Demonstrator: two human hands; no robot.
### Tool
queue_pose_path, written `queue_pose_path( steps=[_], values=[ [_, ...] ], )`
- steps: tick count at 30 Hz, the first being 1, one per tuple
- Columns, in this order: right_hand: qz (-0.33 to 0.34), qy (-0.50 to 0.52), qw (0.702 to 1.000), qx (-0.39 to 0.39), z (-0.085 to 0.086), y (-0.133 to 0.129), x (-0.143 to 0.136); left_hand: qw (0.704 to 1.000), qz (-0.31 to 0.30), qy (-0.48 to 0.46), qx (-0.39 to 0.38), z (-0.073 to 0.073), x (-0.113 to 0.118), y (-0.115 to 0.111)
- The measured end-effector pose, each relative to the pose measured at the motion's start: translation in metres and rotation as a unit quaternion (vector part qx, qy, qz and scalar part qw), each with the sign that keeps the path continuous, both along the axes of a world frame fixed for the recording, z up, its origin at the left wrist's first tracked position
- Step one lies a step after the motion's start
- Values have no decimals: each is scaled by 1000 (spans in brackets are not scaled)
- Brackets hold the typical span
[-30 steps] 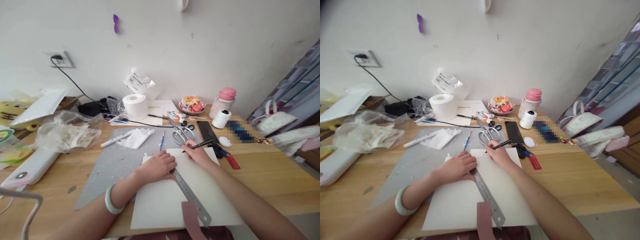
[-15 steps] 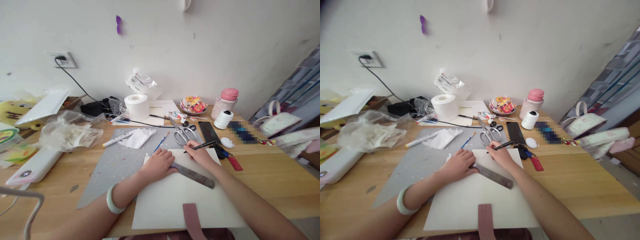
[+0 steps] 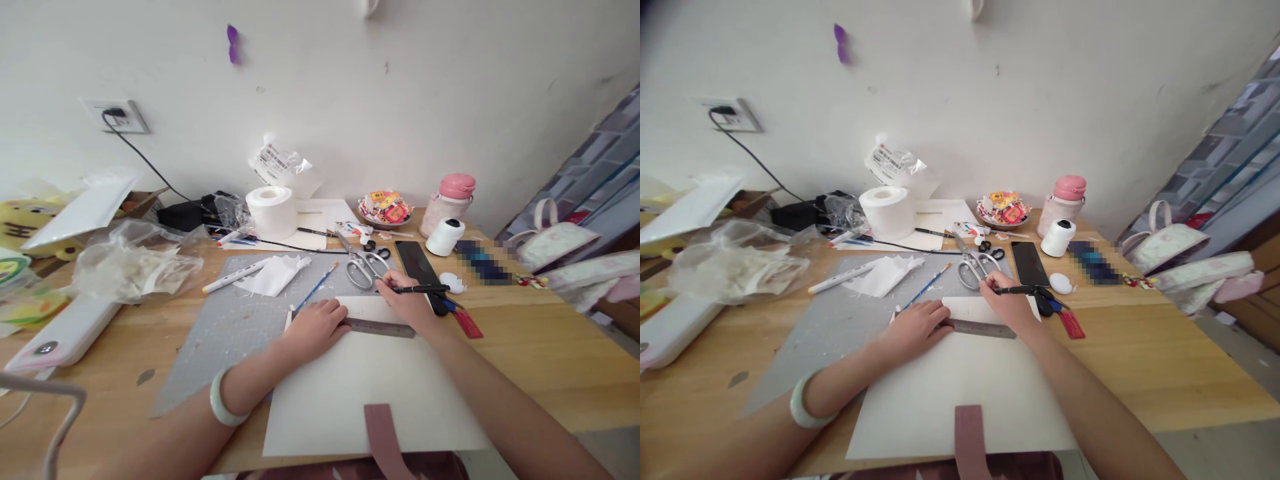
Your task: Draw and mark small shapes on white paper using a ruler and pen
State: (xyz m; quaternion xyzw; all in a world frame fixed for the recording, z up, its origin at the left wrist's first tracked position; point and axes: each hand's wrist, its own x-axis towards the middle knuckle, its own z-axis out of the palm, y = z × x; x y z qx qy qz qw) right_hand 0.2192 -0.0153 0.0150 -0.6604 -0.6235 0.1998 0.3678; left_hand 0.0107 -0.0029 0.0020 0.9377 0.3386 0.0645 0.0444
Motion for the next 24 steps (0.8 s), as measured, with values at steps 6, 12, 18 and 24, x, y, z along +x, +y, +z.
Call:
queue_pose_path(
  steps=[6,12,18,24],
  values=[
    [1,-7,1000,5,-2,0,0,995,-50,-38,-74,0,0,-6],
    [24,-32,999,-17,-7,-2,-4,990,-111,-57,-65,4,-2,-7],
    [31,-47,998,-28,-10,-1,-6,987,-152,-39,-45,3,-3,-4],
    [34,-54,997,-41,-14,0,-6,992,-127,-4,-2,2,-2,-5]
  ],
)
